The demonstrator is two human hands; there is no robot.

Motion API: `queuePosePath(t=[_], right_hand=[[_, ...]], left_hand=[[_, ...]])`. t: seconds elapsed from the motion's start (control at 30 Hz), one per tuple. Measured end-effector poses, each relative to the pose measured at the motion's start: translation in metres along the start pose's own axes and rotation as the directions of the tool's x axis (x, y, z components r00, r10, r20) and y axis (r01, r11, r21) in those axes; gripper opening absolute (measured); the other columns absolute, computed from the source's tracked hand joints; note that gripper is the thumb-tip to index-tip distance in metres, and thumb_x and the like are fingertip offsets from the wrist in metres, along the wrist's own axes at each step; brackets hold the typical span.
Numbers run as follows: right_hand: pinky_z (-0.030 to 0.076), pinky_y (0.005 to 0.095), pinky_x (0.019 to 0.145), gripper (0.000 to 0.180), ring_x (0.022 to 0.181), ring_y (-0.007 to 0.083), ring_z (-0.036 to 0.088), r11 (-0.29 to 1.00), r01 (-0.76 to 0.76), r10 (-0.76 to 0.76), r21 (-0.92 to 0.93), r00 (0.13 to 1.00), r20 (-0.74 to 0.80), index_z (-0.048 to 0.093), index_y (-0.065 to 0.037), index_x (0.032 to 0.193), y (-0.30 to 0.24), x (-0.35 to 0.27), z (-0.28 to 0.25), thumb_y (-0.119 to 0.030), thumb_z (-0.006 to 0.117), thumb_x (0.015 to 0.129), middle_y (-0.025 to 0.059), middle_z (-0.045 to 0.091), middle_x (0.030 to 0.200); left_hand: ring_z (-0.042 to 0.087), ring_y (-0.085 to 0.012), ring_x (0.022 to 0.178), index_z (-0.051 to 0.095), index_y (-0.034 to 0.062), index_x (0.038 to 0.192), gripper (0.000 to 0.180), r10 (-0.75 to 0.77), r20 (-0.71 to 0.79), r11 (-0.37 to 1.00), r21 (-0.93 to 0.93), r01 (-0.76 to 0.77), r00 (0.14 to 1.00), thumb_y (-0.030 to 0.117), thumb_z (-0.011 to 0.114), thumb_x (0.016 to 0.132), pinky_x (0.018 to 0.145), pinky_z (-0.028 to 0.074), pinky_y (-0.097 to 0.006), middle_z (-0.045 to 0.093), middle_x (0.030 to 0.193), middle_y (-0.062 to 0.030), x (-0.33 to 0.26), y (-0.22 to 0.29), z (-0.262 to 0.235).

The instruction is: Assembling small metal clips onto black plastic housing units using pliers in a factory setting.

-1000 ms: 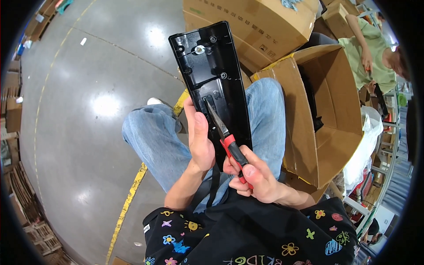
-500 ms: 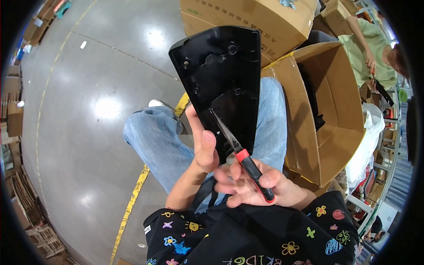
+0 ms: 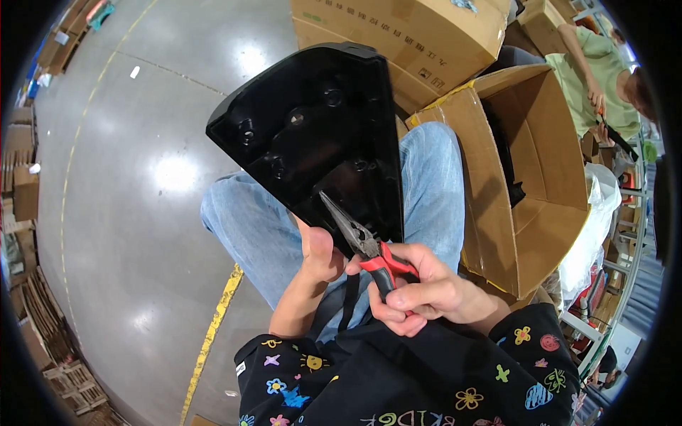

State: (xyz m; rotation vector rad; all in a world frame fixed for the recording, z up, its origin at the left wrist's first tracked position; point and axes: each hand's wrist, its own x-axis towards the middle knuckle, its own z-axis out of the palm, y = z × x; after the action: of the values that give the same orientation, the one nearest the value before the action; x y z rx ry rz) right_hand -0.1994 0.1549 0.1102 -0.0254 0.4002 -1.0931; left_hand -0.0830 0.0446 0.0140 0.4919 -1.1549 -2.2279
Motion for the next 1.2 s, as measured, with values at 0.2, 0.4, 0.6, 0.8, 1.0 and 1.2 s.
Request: queuePosePath(t=[0.2, 0.4, 0.6, 0.8, 1.0, 1.2], right_hand=[[0.035, 0.0212, 0.044, 0.033, 0.05, 0.0077, 0.045, 0.724, 0.05, -0.268, -0.688, 0.939, -0.215, 0.047, 0.001, 0.117, -0.013, 0.007, 0.0, -0.007, 0.06, 0.088, 0.0048, 0.052, 0.07], [0.046, 0.0342, 0.05, 0.031, 0.06, 0.0338, 0.06, -0.201, -0.163, -0.441, -0.966, 0.895, -0.059, 0.054, -0.001, 0.107, -0.066, 0.004, 0.018, -0.004, 0.061, 0.077, 0.018, 0.061, 0.071], [0.045, 0.0338, 0.046, 0.042, 0.055, 0.0269, 0.058, -0.775, -0.178, -0.406, -0.607, 0.876, 0.262, 0.058, -0.008, 0.11, -0.079, 0.007, 0.026, -0.002, 0.064, 0.069, 0.0091, 0.056, 0.067], [0.045, 0.0322, 0.048, 0.052, 0.058, 0.0203, 0.055, -0.899, -0.257, -0.41, -0.354, 0.778, 0.476, 0.061, -0.007, 0.113, -0.071, 0.016, 0.017, 0.003, 0.065, 0.062, 0.0039, 0.052, 0.067], [0.047, 0.0253, 0.064, 0.038, 0.068, 0.0148, 0.055, -0.242, -0.081, -0.517, -0.967, 0.854, 0.058, 0.059, -0.004, 0.111, -0.064, 0.011, -0.004, -0.001, 0.066, 0.075, 0.0042, 0.056, 0.081], [0.045, 0.0295, 0.076, 0.051, 0.084, 0.0138, 0.053, -0.022, -0.046, -0.713, -0.999, 0.701, -0.016, 0.046, 0.001, 0.112, -0.036, 0.031, -0.037, -0.021, 0.073, 0.076, 0.0122, 0.056, 0.094]], left_hand=[[0.058, -0.0254, 0.098, 0.032, -0.0015, 0.132, 0.09, 0.268, -0.177, 0.953, 0.196, -0.233, 0.947, 0.072, 0.042, 0.081, 0.083, 0.05, -0.037, 0.053, 0.115, -0.0168, 0.013, -0.002, -0.004], [0.045, -0.0183, 0.108, 0.021, -0.0016, 0.129, 0.07, 0.434, -0.137, 0.848, 0.394, -0.353, 0.89, 0.054, 0.04, 0.091, 0.095, 0.035, -0.031, 0.043, 0.12, -0.0132, 0.017, 0.013, -0.002], [0.044, -0.019, 0.109, 0.021, -0.002, 0.13, 0.07, 0.53, -0.143, 0.804, 0.397, -0.442, 0.836, 0.054, 0.04, 0.092, 0.095, 0.034, -0.032, 0.041, 0.121, -0.0136, 0.025, 0.019, 0.002], [0.029, -0.025, 0.133, 0.008, 0.0018, 0.146, 0.074, 0.578, -0.244, 0.789, 0.409, -0.458, 0.779, 0.048, 0.035, 0.095, 0.11, 0.02, -0.036, 0.025, 0.147, -0.0136, 0.02, 0.009, -0.011], [0.052, -0.0283, 0.11, 0.026, 0.0001, 0.139, 0.069, 0.375, -0.526, 0.925, 0.161, -0.344, 0.763, 0.053, 0.029, 0.095, 0.093, 0.045, -0.04, 0.042, 0.133, -0.0179, 0.029, -0.007, -0.049], [0.056, -0.0247, 0.105, 0.025, 0.0063, 0.137, 0.052, 0.137, -0.256, 0.902, -0.367, -0.228, 0.957, 0.04, 0.034, 0.098, 0.092, 0.045, -0.038, 0.048, 0.128, -0.014, 0.038, -0.004, -0.003]])
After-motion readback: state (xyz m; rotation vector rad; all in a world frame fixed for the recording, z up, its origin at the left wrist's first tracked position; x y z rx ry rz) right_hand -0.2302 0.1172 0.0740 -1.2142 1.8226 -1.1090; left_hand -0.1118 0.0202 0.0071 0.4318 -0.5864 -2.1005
